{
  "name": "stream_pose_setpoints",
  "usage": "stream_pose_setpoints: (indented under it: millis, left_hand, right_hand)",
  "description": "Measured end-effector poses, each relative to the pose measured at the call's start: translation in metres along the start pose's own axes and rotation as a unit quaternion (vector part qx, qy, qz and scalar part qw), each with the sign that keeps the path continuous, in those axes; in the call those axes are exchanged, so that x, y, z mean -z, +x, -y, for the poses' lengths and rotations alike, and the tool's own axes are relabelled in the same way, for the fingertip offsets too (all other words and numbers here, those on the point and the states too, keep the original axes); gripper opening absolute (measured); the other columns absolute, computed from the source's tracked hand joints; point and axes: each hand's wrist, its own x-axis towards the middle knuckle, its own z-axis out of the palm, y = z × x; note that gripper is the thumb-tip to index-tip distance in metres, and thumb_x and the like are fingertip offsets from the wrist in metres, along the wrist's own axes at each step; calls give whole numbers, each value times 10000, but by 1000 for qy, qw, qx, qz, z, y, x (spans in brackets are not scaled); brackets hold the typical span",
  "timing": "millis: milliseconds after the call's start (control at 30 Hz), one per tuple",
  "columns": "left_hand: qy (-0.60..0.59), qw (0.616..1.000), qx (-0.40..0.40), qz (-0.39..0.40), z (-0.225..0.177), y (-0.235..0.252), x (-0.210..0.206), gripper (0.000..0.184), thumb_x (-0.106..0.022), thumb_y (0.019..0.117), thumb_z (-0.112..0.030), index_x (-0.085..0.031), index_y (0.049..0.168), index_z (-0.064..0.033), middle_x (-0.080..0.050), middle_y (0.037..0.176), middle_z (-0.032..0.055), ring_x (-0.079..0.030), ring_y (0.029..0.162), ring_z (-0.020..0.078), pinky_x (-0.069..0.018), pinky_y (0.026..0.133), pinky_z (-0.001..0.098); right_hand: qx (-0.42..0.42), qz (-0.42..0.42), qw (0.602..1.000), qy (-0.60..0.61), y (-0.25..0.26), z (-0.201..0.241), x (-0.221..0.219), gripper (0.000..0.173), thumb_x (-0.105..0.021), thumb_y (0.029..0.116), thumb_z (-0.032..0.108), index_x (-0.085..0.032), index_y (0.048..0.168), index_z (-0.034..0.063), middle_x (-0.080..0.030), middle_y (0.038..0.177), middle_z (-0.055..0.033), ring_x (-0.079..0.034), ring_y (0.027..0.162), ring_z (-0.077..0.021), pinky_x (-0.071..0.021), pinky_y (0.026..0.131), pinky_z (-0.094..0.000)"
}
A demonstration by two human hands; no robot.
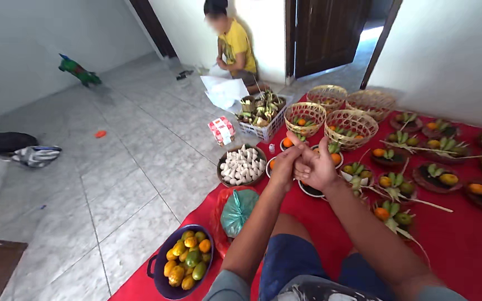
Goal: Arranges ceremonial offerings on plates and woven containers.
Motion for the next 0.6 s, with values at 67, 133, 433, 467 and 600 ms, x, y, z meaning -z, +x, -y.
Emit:
stream_pose_setpoints:
  millis: [67, 133, 433, 467, 600]
  left_hand:
    - [-10, 1000, 3, 0, -6, -11, -3, 250, -471, 1071, -217, -662, 1014, -66, -553, 586, -10, -500, 445, 41, -443, 440, 184]
    - [-9, 1000, -2, -1, -14, -20, -5, 249, -476, 1069, -224, -658, 1018, -62, -539, 558, -10, -490, 423, 45, -443, 425, 189]
    - [22, 999, -11, -37, -33, -42, -3, 311, -477, 1061, -303, -668, 1097, -60, -535, 594, -6, -454, 410, 46, -407, 391, 193]
    - [25, 999, -11, -38, -35, -44, -2, 318, -475, 1059, -311, -665, 1097, -59, -534, 601, -6, -450, 405, 44, -404, 380, 189]
    - [50, 998, -11, -44, -36, -50, 4, 329, -471, 1049, -348, -676, 1082, -93, -520, 603, -15, -413, 397, 37, -360, 366, 182]
  right_hand:
    - [11, -2, 1000, -6, -3, 2, -11, 925, -94, 906, 854, -298, 1620, 302, -464, 543, 108, -419, 458, -29, -391, 490, -199]
    - [21, -1, 1000, -9, -3, 4, -21, 928, -100, 907, 852, -285, 1626, 296, -486, 566, 99, -421, 459, -26, -394, 488, -191]
    - [33, -6, 999, -43, 1, 0, -47, 881, -86, 945, 802, -266, 1627, 274, -456, 531, 95, -406, 431, -30, -394, 473, -189]
    - [33, -5, 999, -40, 2, -2, -48, 876, -73, 946, 799, -285, 1618, 280, -459, 537, 91, -405, 433, -34, -394, 472, -191]
    - [37, 0, 998, -52, 5, -10, -53, 841, -18, 966, 756, -292, 1611, 292, -446, 537, 85, -393, 426, -37, -380, 453, -194]
